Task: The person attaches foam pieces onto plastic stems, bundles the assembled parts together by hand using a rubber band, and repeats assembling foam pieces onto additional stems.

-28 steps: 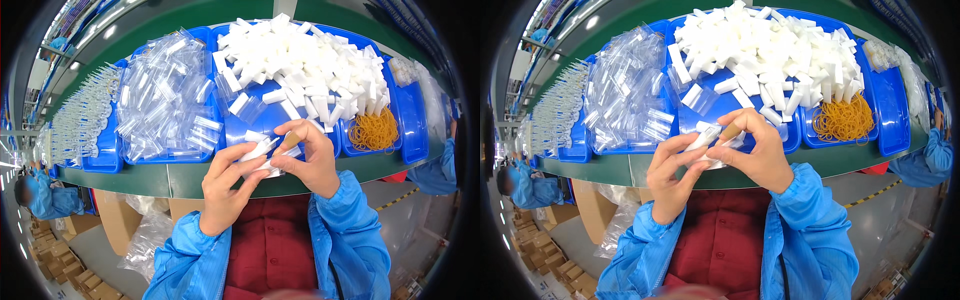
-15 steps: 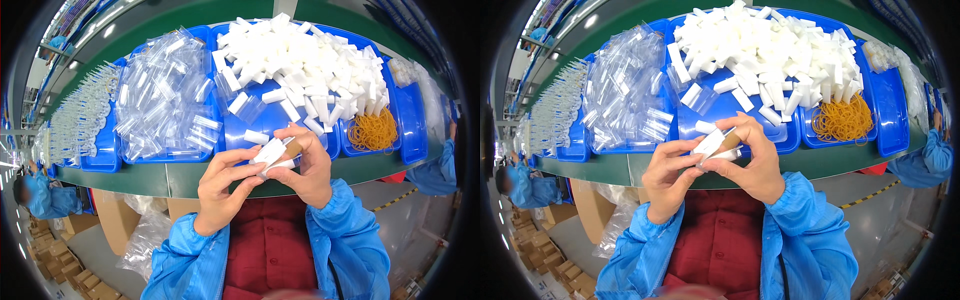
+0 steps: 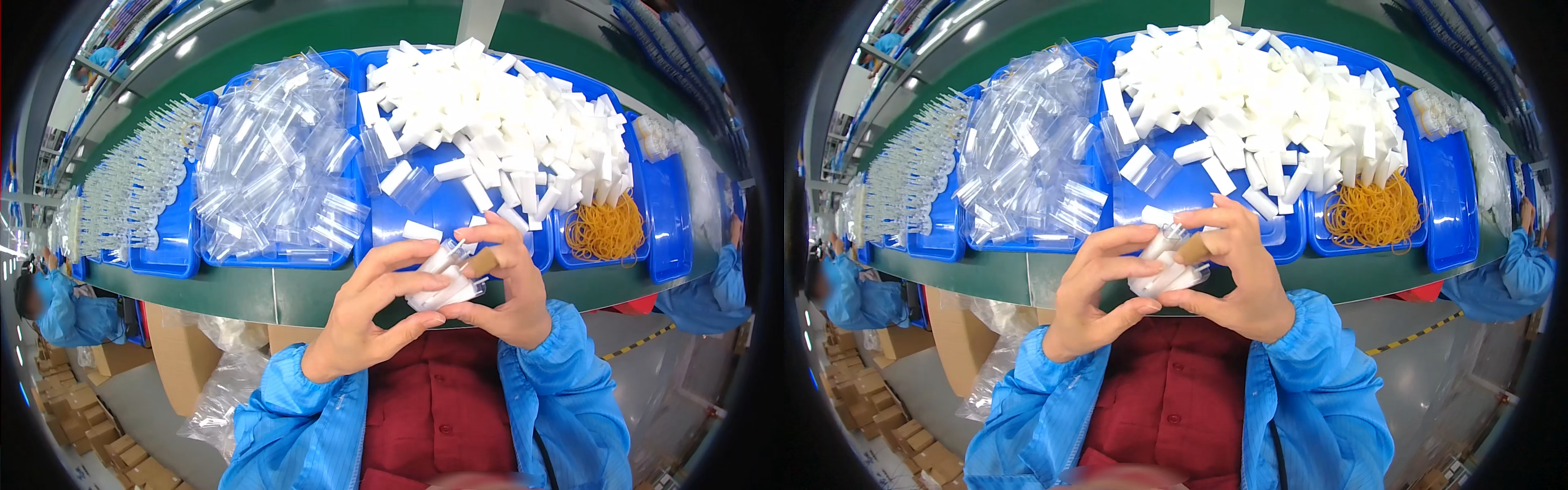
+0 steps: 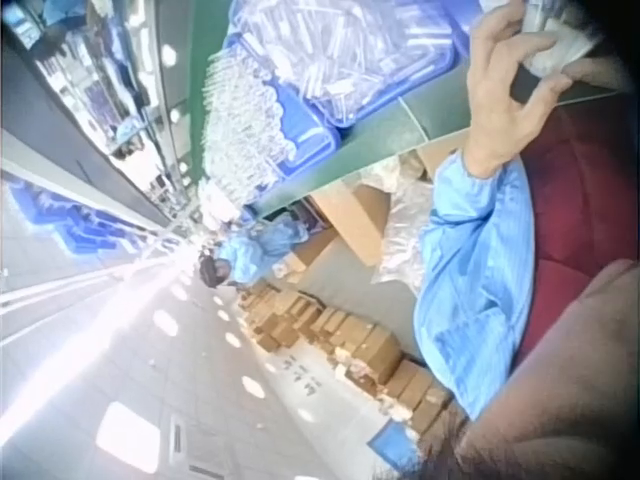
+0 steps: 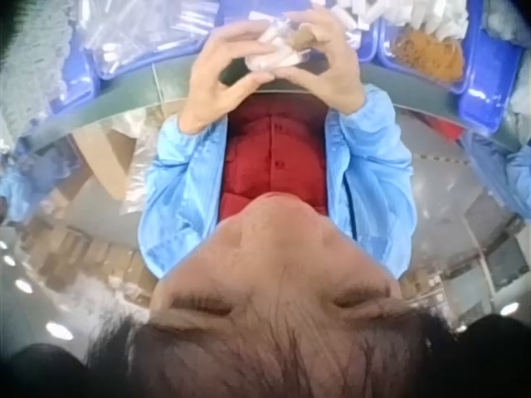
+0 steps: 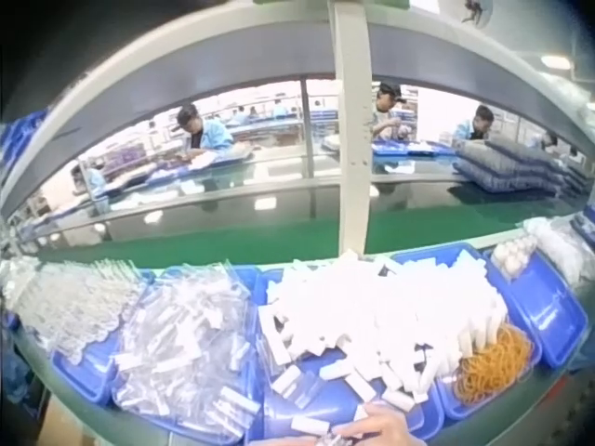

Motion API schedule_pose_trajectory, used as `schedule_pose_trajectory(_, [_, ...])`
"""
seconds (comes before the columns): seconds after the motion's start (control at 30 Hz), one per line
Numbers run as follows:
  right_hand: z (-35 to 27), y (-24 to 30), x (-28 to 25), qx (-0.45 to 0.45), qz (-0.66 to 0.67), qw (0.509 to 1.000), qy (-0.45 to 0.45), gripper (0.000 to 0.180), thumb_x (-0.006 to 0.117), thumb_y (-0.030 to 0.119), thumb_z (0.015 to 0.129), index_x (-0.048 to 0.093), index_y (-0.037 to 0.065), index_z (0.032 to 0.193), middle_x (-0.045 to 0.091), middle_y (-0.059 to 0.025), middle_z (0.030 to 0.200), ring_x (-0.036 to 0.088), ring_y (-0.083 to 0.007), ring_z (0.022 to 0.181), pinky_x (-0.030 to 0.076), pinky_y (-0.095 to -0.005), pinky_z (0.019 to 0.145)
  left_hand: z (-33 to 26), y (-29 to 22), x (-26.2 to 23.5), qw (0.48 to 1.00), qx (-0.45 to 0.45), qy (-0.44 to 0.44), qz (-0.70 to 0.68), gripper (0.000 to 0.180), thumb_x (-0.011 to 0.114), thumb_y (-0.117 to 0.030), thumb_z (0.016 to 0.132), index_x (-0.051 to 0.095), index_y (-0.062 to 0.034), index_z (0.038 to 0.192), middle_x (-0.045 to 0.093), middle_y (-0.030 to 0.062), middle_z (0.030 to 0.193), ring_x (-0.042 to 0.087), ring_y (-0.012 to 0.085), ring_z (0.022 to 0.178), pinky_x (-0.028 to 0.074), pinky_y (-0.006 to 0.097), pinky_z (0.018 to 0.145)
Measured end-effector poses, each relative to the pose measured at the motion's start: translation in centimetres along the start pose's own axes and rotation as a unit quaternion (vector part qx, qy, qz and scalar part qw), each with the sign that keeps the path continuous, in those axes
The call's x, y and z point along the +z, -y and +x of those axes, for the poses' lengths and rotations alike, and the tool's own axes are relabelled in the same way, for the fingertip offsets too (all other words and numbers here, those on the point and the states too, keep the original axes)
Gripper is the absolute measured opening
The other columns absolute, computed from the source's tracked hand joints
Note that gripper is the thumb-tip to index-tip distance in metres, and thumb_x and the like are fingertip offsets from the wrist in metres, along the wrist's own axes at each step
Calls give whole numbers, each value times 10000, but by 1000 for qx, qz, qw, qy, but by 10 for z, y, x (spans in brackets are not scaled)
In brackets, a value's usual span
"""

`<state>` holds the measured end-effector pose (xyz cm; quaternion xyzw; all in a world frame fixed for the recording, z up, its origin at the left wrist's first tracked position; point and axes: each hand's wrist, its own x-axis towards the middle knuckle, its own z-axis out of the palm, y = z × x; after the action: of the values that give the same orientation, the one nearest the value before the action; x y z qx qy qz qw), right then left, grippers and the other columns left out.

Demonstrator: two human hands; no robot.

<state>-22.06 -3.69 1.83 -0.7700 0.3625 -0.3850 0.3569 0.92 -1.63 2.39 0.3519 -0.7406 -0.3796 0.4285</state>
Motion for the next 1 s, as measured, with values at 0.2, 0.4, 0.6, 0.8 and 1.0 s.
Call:
schedule_pose_trajectory(0.2, [3,4,5,-61,-29,998,9,441,884,209,735,615,105,1069,610,-100,1220,546,-278,1185,321,-542,1113,-17,7,11,969,-128,-49,-206,335,743,26,854,651,4,1175,490,158,1372,610,246,1176,588,337,913])
schedule_pose_trajectory(0.4, [39,-16,-11,-63,-79,994,30,301,765,89,809,646,73,1086,659,-65,1147,585,-291,1115,430,-408,983,-19,11,8,966,-140,-152,-153,308,736,34,859,671,3,1159,501,155,1370,630,241,1144,581,314,885])
schedule_pose_trajectory(0.6, [75,-29,8,-178,-380,904,81,264,642,56,785,662,64,1048,636,-67,1030,598,-255,1016,464,-368,882,-19,5,7,972,-137,-179,-67,284,778,17,820,711,-25,1093,550,155,1342,638,245,1123,528,333,912])
schedule_pose_trajectory(0.8, [73,-19,6,-131,-421,881,170,345,669,57,746,656,59,1091,600,-79,964,594,-276,946,485,-380,838,-22,7,5,974,-109,-196,-21,286,797,14,799,715,-20,1071,559,161,1337,626,278,1149,517,357,950])
schedule_pose_trajectory(1.0, [60,18,3,156,260,948,-94,471,696,79,939,464,-3,1341,667,-111,1098,657,-172,1012,500,-300,901,-24,10,7,970,-119,-204,-57,270,795,24,801,726,-9,1059,574,164,1310,640,279,1137,525,353,941])
